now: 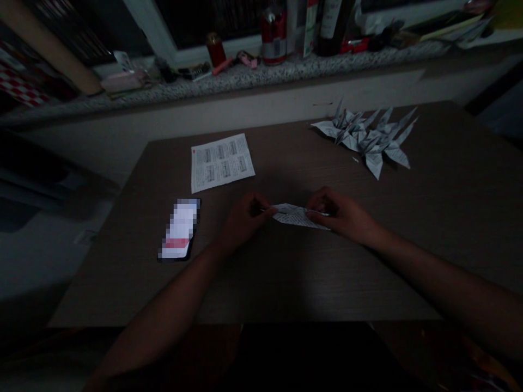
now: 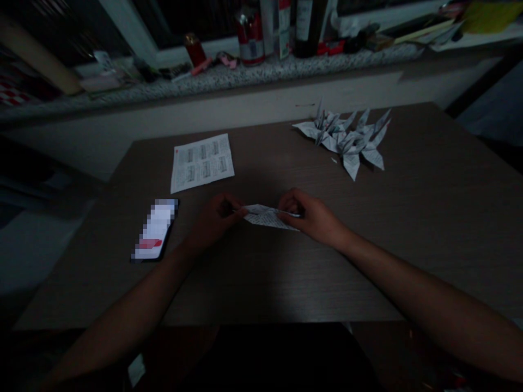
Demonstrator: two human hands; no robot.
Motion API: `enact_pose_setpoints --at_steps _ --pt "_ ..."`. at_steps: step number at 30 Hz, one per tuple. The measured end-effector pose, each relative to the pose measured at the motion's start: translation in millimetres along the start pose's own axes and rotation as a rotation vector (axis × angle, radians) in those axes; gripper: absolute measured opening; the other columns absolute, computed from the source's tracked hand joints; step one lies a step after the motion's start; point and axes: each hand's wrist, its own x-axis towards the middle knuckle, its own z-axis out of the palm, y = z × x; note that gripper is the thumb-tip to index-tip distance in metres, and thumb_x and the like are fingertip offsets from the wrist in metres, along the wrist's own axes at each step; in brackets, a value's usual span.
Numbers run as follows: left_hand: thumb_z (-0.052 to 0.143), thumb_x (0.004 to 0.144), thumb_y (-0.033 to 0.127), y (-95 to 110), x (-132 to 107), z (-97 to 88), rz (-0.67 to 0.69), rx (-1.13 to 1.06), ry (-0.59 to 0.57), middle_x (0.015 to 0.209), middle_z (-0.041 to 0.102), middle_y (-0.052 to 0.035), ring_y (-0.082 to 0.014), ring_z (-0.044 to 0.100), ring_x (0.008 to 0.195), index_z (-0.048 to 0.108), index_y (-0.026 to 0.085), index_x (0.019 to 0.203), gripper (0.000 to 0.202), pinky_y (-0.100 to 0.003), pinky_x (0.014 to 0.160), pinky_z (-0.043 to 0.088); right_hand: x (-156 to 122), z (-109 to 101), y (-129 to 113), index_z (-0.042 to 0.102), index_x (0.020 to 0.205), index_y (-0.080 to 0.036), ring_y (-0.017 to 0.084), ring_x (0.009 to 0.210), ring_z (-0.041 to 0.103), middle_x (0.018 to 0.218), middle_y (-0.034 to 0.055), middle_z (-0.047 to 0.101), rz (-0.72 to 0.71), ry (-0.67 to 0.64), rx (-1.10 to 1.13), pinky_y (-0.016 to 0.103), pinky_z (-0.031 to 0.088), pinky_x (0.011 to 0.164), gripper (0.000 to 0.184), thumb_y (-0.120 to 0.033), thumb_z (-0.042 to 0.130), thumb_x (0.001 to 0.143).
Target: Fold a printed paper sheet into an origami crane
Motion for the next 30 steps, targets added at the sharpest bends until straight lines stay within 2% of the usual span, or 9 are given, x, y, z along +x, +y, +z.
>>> enact_pose_setpoints --at_steps 5,9,13,15,18,22,27,30 --pt "0.076 0.086 0.036 1.8 0.0 3.5 -0.011 0.042 0.009 0.093 0.069 -0.0023 -0.02 0.068 0.089 0.06 0.02 0.094 0.024 -0.032 0.079 0.053 0.9 -0.2 -2.9 0.072 0.102 -0.022 0.021 0.081 0.069 0.09 0.0059 0.075 0.046 -0.04 0.0 0.036 0.056 0.074 0.029 -0.047 0.073 0.087" --pt "0.071 0.089 0.031 4.8 -2.0 5.8 0.004 0.118 0.006 0.101 0.07 -0.0029 -0.019 0.068 0.095 0.062 0.02 0.102 0.019 -0.031 0.083 0.054 0.7 -1.7 -6.4 0.076 0.1 -0.022 0.022 0.083 0.07 0.091 0.0056 0.076 0.06 -0.062 -0.052 0.035 0.054 0.075 0.026 -0.043 0.072 0.086" --pt "0.069 0.091 0.035 9.5 -5.0 8.9 0.013 0.223 -0.108 0.11 0.074 -0.0031 -0.0209 0.069 0.103 0.069 0.021 0.112 0.025 -0.033 0.091 0.053 -0.8 0.3 -9.0 0.077 0.099 -0.022 0.022 0.084 0.07 0.092 0.0051 0.077 0.066 -0.08 -0.059 0.034 0.053 0.075 0.024 -0.042 0.072 0.087" --pt "0.068 0.092 0.041 11.8 -6.0 10.5 -0.008 0.261 -0.156 0.108 0.076 -0.0031 -0.022 0.07 0.101 0.073 0.021 0.109 0.027 -0.034 0.092 0.052 -1.4 1.7 -10.3 0.077 0.099 -0.022 0.022 0.083 0.069 0.092 0.005 0.076 0.061 -0.091 -0.054 0.034 0.053 0.075 0.023 -0.041 0.072 0.086" --pt "0.066 0.093 0.046 13.5 -6.5 12.5 -0.035 0.275 -0.154 0.102 0.077 -0.0033 -0.0221 0.07 0.094 0.075 0.02 0.104 0.03 -0.034 0.089 0.053 -1.6 3.6 -12.4 0.076 0.099 -0.022 0.021 0.081 0.069 0.09 0.0049 0.076 0.061 -0.119 -0.043 0.034 0.053 0.073 0.024 -0.041 0.071 0.087" --pt "0.067 0.091 0.045 12.9 -6.1 14.3 -0.053 0.266 -0.138 0.096 0.077 -0.0029 -0.0205 0.069 0.088 0.077 0.02 0.101 0.029 -0.032 0.084 0.053 -1.4 6.9 -14.7 0.076 0.104 -0.021 0.02 0.08 0.068 0.088 0.0044 0.075 0.045 -0.164 -0.029 0.032 0.052 0.071 0.026 -0.04 0.069 0.088" --pt "0.069 0.089 0.044 12.9 -6.9 17.2 -0.027 0.236 -0.17 0.092 0.076 -0.0022 -0.0199 0.069 0.086 0.077 0.02 0.094 0.026 -0.03 0.08 0.051 -2.0 12.0 -14.5 0.077 0.095 -0.022 0.019 0.077 0.066 0.084 0.0031 0.073 0.049 -0.216 -0.011 0.031 0.05 0.07 0.025 -0.044 0.066 0.092" --pt "0.071 0.089 0.045 15.3 -7.2 17.7 -0.042 0.185 -0.163 0.094 0.077 -0.0025 -0.0201 0.069 0.087 0.078 0.02 0.097 0.027 -0.03 0.081 0.051 -2.5 12.3 -13.4 0.077 0.093 -0.022 0.019 0.077 0.066 0.083 0.0029 0.073 0.045 -0.198 -0.034 0.031 0.05 0.069 0.025 -0.044 0.066 0.092"
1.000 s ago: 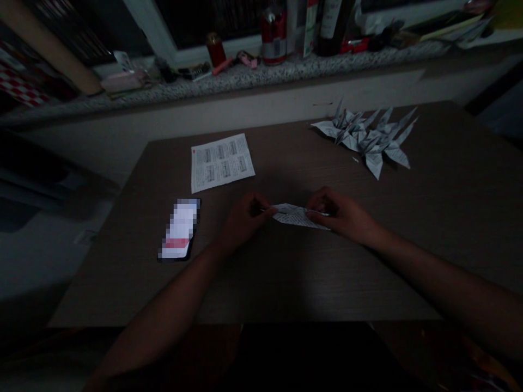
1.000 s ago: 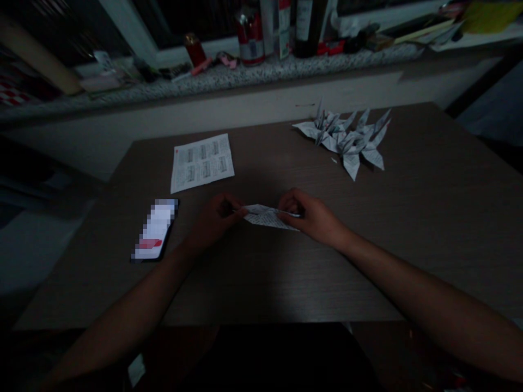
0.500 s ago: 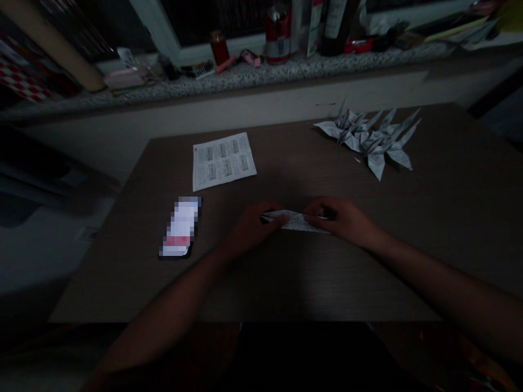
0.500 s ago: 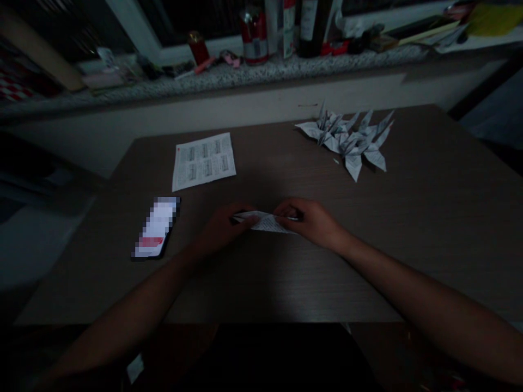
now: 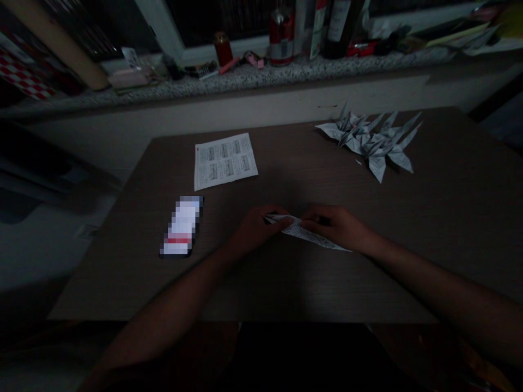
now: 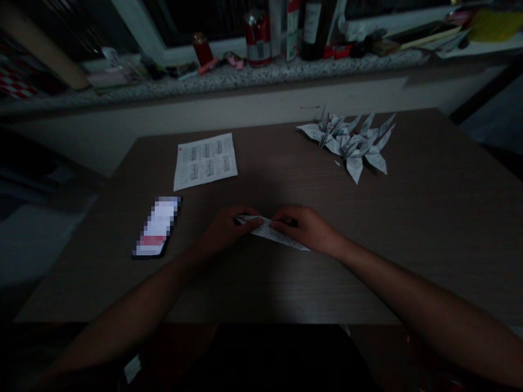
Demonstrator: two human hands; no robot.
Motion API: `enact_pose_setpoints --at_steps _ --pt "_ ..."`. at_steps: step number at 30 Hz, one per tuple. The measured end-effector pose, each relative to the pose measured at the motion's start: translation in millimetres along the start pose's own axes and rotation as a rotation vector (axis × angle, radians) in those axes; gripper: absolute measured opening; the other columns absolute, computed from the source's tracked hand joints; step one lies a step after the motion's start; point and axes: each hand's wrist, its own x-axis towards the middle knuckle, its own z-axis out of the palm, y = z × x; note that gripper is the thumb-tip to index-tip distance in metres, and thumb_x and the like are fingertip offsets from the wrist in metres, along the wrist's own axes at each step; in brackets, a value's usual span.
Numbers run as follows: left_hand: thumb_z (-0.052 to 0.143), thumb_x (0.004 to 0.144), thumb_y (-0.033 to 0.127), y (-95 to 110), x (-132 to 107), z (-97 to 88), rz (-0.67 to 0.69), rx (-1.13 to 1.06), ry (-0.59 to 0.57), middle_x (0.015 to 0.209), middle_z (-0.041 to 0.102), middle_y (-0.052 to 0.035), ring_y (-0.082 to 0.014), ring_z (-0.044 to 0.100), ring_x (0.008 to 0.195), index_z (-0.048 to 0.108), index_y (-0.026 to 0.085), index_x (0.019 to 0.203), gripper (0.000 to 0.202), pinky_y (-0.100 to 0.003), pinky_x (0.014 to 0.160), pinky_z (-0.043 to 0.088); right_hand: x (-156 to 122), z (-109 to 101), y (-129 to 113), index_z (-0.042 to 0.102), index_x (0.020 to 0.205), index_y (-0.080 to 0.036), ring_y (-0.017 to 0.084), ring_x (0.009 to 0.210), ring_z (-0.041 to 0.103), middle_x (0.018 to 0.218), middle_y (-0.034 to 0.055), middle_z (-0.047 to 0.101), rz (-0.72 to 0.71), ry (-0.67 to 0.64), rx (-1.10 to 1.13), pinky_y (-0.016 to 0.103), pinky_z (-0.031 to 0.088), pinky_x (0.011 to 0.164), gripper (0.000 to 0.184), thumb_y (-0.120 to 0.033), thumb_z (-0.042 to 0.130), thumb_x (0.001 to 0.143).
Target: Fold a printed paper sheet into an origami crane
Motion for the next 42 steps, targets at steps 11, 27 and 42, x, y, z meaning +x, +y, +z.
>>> enact_pose_setpoints --at_steps 11,27,42 --pt "0.08 0.083 0.051 -14.9 3.1 4.7 -0.147 -0.467 0.108 0.098 0.079 -0.0049 -0.0214 0.071 0.09 0.081 0.02 0.103 0.037 -0.03 0.081 0.053 -1.7 -2.3 0.5 0.076 0.094 -0.02 0.019 0.077 0.067 0.086 0.0041 0.075 -0.006 0.09 0.0 0.03 0.05 0.068 0.026 -0.042 0.061 0.096" --pt "0.053 0.101 0.059 -11.3 1.9 4.3 -0.129 -0.586 0.021 0.113 0.077 -0.0107 -0.0244 0.072 0.107 0.078 0.018 0.112 0.05 -0.04 0.102 0.054 -2.8 -5.9 2.5 0.075 0.095 -0.021 0.022 0.081 0.069 0.091 0.0056 0.077 -0.012 0.13 -0.048 0.034 0.053 0.073 0.026 -0.044 0.063 0.096" --pt "0.067 0.093 0.052 -13.8 1.3 5.8 -0.078 -0.307 0.045 0.093 0.078 -0.0046 -0.0203 0.071 0.088 0.079 0.017 0.096 0.038 -0.031 0.081 0.053 -3.0 -3.5 0.0 0.076 0.095 -0.021 0.02 0.076 0.067 0.087 0.0047 0.076 0.024 0.116 -0.005 0.032 0.051 0.067 0.028 -0.047 0.065 0.093"
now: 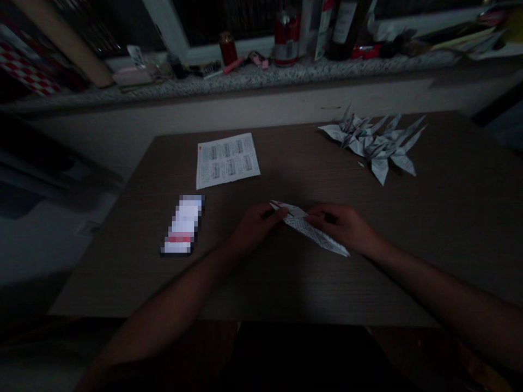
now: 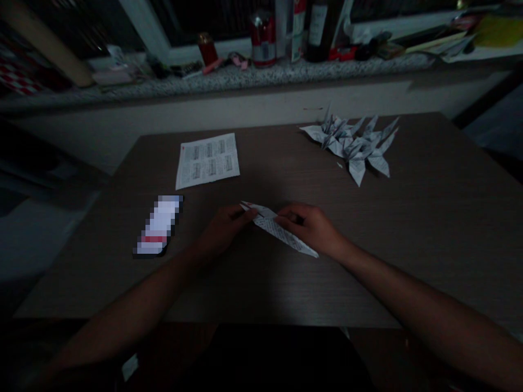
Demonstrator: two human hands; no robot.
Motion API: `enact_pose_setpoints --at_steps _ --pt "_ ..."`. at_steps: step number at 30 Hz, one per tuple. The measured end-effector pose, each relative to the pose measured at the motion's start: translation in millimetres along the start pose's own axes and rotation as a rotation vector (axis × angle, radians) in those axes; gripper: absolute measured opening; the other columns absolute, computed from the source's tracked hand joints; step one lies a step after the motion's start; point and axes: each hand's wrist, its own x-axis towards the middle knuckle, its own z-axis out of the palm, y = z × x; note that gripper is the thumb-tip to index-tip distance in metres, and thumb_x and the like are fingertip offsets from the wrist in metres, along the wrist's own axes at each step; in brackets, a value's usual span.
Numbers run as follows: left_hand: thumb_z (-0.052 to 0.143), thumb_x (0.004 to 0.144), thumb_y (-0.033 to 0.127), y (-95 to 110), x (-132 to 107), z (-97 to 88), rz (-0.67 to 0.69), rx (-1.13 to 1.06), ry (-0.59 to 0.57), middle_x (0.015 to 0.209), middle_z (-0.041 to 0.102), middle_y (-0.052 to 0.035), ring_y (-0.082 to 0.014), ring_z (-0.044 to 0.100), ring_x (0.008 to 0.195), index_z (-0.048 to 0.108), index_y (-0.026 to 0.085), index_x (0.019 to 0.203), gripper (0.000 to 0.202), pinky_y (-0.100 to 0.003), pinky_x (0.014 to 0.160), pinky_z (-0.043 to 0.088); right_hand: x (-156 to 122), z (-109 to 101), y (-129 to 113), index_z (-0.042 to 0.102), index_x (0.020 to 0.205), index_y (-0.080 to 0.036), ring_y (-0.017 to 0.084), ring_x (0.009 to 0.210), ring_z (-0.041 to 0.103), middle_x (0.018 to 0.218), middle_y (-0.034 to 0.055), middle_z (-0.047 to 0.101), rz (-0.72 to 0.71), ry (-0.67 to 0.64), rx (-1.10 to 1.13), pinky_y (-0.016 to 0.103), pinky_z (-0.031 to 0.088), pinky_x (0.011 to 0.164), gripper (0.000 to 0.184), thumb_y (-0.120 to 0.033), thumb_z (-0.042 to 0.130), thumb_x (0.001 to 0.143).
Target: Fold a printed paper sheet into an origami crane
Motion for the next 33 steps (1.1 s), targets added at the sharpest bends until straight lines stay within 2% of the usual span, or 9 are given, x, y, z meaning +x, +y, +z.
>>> enact_pose_setpoints --at_steps 5,8,11,14,16,19,21,28,33 --pt "0.063 0.096 0.055 1.1 1.8 -1.0 -0.015 0.111 0.001 0.089 0.078 -0.0048 -0.0212 0.072 0.085 0.078 0.016 0.091 0.042 -0.032 0.08 0.054 0.4 3.0 -0.2 0.076 0.095 -0.022 0.02 0.074 0.067 0.082 0.0036 0.075 0.03 -0.055 0.043 0.031 0.052 0.066 0.028 -0.047 0.067 0.091" --pt "0.066 0.096 0.052 -0.4 3.8 -1.0 0.011 0.146 0.035 0.097 0.078 -0.0064 -0.0225 0.074 0.09 0.077 0.017 0.11 0.039 -0.035 0.084 0.057 1.3 5.1 3.7 0.076 0.095 -0.022 0.02 0.074 0.068 0.081 0.0033 0.074 0.043 -0.044 0.05 0.031 0.052 0.065 0.029 -0.049 0.069 0.089" --pt "0.073 0.093 0.04 -0.2 4.0 -1.2 0.157 0.282 0.185 0.122 0.074 -0.0086 -0.0235 0.071 0.109 0.054 0.021 0.148 0.061 -0.039 0.099 0.056 2.9 5.3 9.5 0.076 0.097 -0.022 0.02 0.074 0.069 0.082 0.0034 0.075 0.04 0.008 -0.015 0.032 0.052 0.065 0.027 -0.047 0.07 0.088" --pt "0.073 0.094 0.033 4.7 -0.5 -0.5 0.393 0.639 0.302 0.146 0.059 -0.0104 -0.0266 0.056 0.134 0.052 0.026 0.149 0.059 -0.046 0.115 0.045 4.3 3.4 13.0 0.076 0.1 -0.022 0.02 0.071 0.069 0.081 0.0031 0.075 0.023 0.043 -0.118 0.03 0.05 0.063 0.025 -0.044 0.069 0.09" --pt "0.063 0.101 0.03 8.2 -5.7 2.0 0.535 0.834 0.201 0.15 0.055 -0.0089 -0.0271 0.05 0.14 0.065 0.026 0.134 0.034 -0.048 0.119 0.041 5.0 2.0 13.1 0.075 0.1 -0.022 0.019 0.069 0.068 0.079 0.0025 0.075 0.006 0.059 -0.176 0.029 0.048 0.061 0.023 -0.043 0.069 0.091" --pt "0.057 0.104 0.03 8.8 -13.4 8.4 0.639 0.967 -0.112 0.147 0.059 -0.0092 -0.0265 0.054 0.137 0.058 0.025 0.143 0.039 -0.046 0.116 0.044 5.9 0.9 11.5 0.074 0.099 -0.021 0.018 0.069 0.068 0.079 0.0024 0.074 -0.027 0.076 -0.225 0.029 0.048 0.063 0.02 -0.039 0.067 0.093" --pt "0.055 0.105 0.034 6.2 -16.9 12.0 0.622 1.009 -0.185 0.146 0.059 -0.0111 -0.0285 0.055 0.135 0.056 0.021 0.144 0.041 -0.047 0.113 0.047 6.7 0.9 10.7 0.074 0.098 -0.021 0.019 0.069 0.068 0.079 0.0031 0.073 -0.051 0.079 -0.254 0.03 0.048 0.064 0.018 -0.036 0.066 0.093" --pt "0.053 0.106 0.031 1.9 -17.2 10.2 0.611 1.067 -0.224 0.146 0.059 -0.0128 -0.0284 0.058 0.132 0.055 0.022 0.144 0.04 -0.046 0.108 0.05 7.5 3.2 16.3 0.072 0.106 -0.021 0.021 0.078 0.066 0.086 0.0048 0.07 -0.149 0.091 -0.355 0.033 0.05 0.074 0.019 -0.035 0.065 0.095" --pt "0.054 0.105 0.02 -0.4 -9.0 13.7 0.682 1.182 -0.137 0.13 0.067 -0.0112 -0.027 0.063 0.121 0.062 0.02 0.134 0.03 -0.043 0.101 0.051 6.9 6.5 19.1 0.071 0.107 -0.022 0.022 0.08 0.067 0.088 0.0059 0.071 -0.169 0.051 -0.348 0.033 0.05 0.073 0.019 -0.035 0.063 0.097"
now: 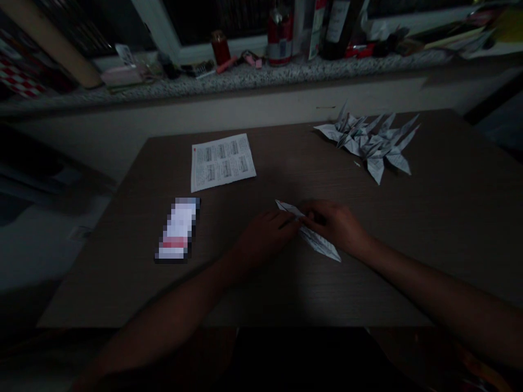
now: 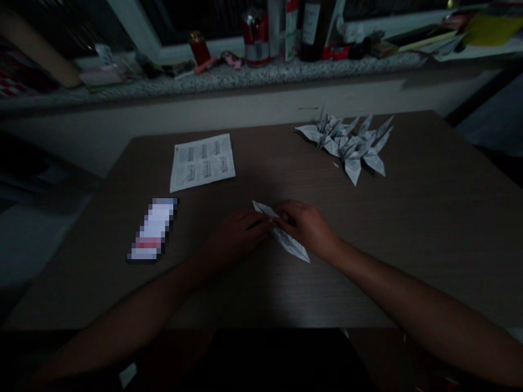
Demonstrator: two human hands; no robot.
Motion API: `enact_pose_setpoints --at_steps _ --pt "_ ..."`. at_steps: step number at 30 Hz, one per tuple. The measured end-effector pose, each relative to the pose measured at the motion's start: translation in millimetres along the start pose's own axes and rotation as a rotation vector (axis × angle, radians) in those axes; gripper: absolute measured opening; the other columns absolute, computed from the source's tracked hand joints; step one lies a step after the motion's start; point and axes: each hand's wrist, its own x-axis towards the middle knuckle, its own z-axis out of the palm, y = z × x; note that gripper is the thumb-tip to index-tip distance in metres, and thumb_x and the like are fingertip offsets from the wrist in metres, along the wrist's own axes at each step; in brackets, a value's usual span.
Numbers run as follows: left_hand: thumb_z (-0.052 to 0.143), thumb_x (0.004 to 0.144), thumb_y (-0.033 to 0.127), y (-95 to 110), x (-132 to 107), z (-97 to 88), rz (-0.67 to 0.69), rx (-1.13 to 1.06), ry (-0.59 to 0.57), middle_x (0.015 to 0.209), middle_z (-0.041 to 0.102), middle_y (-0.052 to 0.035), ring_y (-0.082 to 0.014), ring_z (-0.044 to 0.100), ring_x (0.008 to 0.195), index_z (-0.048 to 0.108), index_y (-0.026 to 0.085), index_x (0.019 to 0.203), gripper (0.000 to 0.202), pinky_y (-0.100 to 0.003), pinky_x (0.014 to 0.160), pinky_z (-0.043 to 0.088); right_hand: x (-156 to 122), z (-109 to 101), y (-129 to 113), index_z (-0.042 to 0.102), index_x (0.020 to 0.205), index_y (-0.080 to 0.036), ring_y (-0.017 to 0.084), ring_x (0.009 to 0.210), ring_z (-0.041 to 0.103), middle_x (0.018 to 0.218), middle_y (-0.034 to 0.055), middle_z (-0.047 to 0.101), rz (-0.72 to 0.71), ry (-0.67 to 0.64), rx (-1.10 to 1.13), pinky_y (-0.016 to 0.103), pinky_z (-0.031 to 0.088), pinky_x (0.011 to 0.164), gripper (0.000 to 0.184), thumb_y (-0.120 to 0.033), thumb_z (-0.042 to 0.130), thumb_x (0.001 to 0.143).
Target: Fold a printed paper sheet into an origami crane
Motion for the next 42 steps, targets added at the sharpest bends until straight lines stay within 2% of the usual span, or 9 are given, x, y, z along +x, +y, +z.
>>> enact_pose_setpoints --at_steps 3,8,10,17,22,29,36,42 --pt "0.054 0.104 0.018 0.3 4.4 5.7 0.04 0.041 0.025 0.124 0.069 -0.0097 -0.0257 0.064 0.116 0.065 0.019 0.126 0.025 -0.04 0.098 0.051 -0.4 0.3 -2.5 0.073 0.104 -0.021 0.022 0.077 0.067 0.085 0.0057 0.072 0.023 -0.026 0.018 0.033 0.049 0.071 0.019 -0.035 0.062 0.097" --pt "0.053 0.106 0.027 1.7 7.8 8.3 0.033 0.019 0.044 0.12 0.07 -0.0101 -0.0255 0.065 0.112 0.067 0.018 0.119 0.021 -0.04 0.095 0.052 -1.8 -3.5 -3.8 0.076 0.109 -0.021 0.023 0.082 0.072 0.096 0.0077 0.078 0.047 -0.043 0.044 0.034 0.051 0.073 0.023 -0.028 0.059 0.096" --pt "0.053 0.106 0.026 1.6 8.5 8.0 0.037 0.013 0.042 0.12 0.07 -0.01 -0.0258 0.065 0.111 0.068 0.017 0.117 0.02 -0.04 0.094 0.052 -2.4 -6.2 -3.3 0.077 0.111 -0.022 0.023 0.084 0.073 0.097 0.0069 0.079 0.057 -0.052 0.056 0.034 0.052 0.074 0.025 -0.027 0.059 0.094" --pt "0.056 0.104 0.024 -4.0 10.0 12.0 0.019 -0.1 0.108 0.127 0.068 -0.0099 -0.025 0.063 0.117 0.068 0.018 0.122 0.022 -0.041 0.101 0.051 -2.8 -12.1 -3.8 0.078 0.113 -0.023 0.021 0.076 0.071 0.087 0.0036 0.078 0.128 -0.072 0.2 0.031 0.053 0.071 0.027 -0.033 0.065 0.092" --pt "0.064 0.1 0.025 -5.4 11.6 14.6 -0.026 -0.133 0.135 0.13 0.066 -0.0097 -0.0265 0.06 0.121 0.067 0.02 0.125 0.026 -0.045 0.104 0.05 -2.0 -10.5 -2.4 0.076 0.113 -0.021 0.02 0.078 0.072 0.089 0.004 0.078 0.128 -0.093 0.245 0.031 0.052 0.07 0.028 -0.036 0.064 0.093" --pt "0.066 0.097 0.02 -3.0 14.2 12.0 -0.059 -0.093 0.1 0.127 0.066 -0.0089 -0.0265 0.061 0.117 0.068 0.019 0.119 0.022 -0.045 0.103 0.051 -0.8 -9.9 -4.7 0.075 0.115 -0.022 0.021 0.081 0.072 0.092 0.0042 0.079 0.158 -0.102 0.221 0.031 0.054 0.072 0.028 -0.035 0.065 0.093" --pt "0.061 0.101 0.02 -0.3 10.7 6.5 0.002 0.031 0.027 0.121 0.07 -0.009 -0.0257 0.066 0.109 0.067 0.016 0.117 0.018 -0.04 0.092 0.056 -2.2 -8.1 -3.2 0.074 0.116 -0.021 0.02 0.078 0.071 0.088 0.0033 0.077 0.134 -0.087 0.195 0.031 0.054 0.071 0.027 -0.031 0.064 0.093" --pt "0.055 0.105 0.027 6.7 0.3 2.2 -0.001 -0.044 -0.03 0.129 0.068 -0.0106 -0.0245 0.067 0.113 0.066 0.016 0.123 0.024 -0.038 0.094 0.058 -4.7 -4.9 1.8 0.073 0.115 -0.021 0.019 0.082 0.069 0.102 0.0071 0.073 -0.013 -0.009 0.117 0.033 0.056 0.074 0.022 -0.024 0.064 0.094"
